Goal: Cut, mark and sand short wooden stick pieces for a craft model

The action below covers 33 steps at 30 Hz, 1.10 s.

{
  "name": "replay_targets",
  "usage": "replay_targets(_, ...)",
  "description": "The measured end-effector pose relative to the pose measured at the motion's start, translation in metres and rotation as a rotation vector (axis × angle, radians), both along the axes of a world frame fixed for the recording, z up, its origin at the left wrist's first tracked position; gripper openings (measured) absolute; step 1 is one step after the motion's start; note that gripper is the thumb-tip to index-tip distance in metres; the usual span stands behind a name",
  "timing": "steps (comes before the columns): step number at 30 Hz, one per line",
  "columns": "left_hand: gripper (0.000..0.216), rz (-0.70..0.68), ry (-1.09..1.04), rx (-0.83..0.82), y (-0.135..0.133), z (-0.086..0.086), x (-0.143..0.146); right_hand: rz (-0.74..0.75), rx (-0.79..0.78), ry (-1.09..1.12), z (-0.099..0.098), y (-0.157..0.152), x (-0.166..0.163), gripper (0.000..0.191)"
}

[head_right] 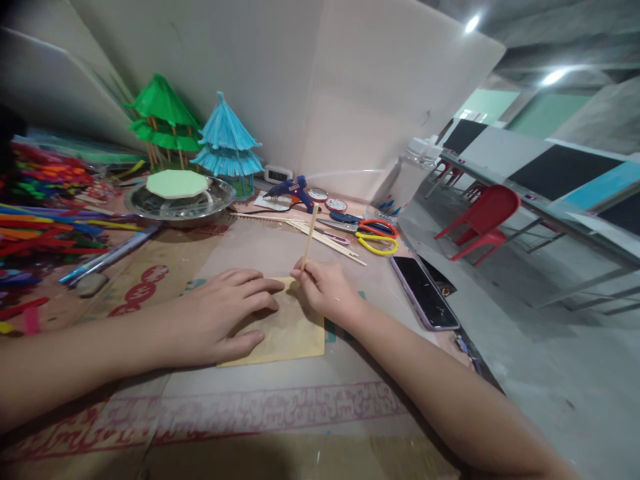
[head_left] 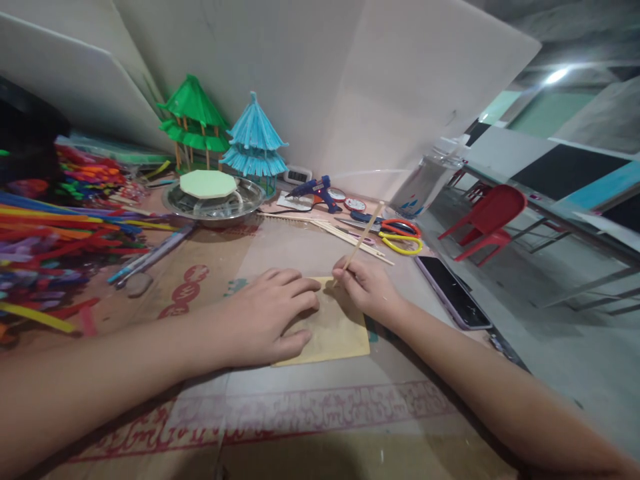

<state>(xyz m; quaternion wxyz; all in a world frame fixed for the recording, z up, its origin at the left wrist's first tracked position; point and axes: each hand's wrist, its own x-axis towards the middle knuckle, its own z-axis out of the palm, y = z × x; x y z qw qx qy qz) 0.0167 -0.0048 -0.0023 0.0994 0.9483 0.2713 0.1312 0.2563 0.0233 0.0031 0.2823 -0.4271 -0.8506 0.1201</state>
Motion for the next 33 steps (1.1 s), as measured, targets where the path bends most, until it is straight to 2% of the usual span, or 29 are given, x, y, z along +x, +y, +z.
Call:
replay_targets(6, 0.026, 0.008, -0.002, 0.006, 0.000, -0.001, -0.001, -0.025, 0.009, -0.002, 0.000, -0.002, 0.001, 0.023)
replay_targets(11, 0.027, 0.011, 0.020, 0.007, 0.001, -0.001, 0.000, 0.020, -0.013, -0.010, -0.001, 0.000, 0.001, 0.023)
replay_targets(16, 0.033, 0.002, 0.049, 0.023, 0.003, 0.001, 0.000, -0.071, 0.012, -0.018, -0.001, 0.003, 0.004, 0.025)
replay_targets(19, 0.038, -0.011, 0.053, 0.041, 0.006, -0.001, 0.000, -0.030, 0.003, -0.004, -0.002, 0.003, 0.005, 0.029)
replay_targets(25, 0.047, -0.035, 0.036, 0.054, 0.011, -0.007, -0.002, -0.052, 0.015, 0.010, -0.004, 0.006, 0.002, 0.027)
replay_targets(28, 0.049, -0.036, 0.043, 0.067, 0.011, -0.006, -0.002, 0.005, 0.014, 0.017, -0.005, 0.006, 0.000, 0.027)
replay_targets(33, 0.049, -0.032, 0.068, 0.063, 0.010, -0.004, -0.001, -0.021, 0.011, 0.036, -0.005, 0.008, 0.000, 0.029)
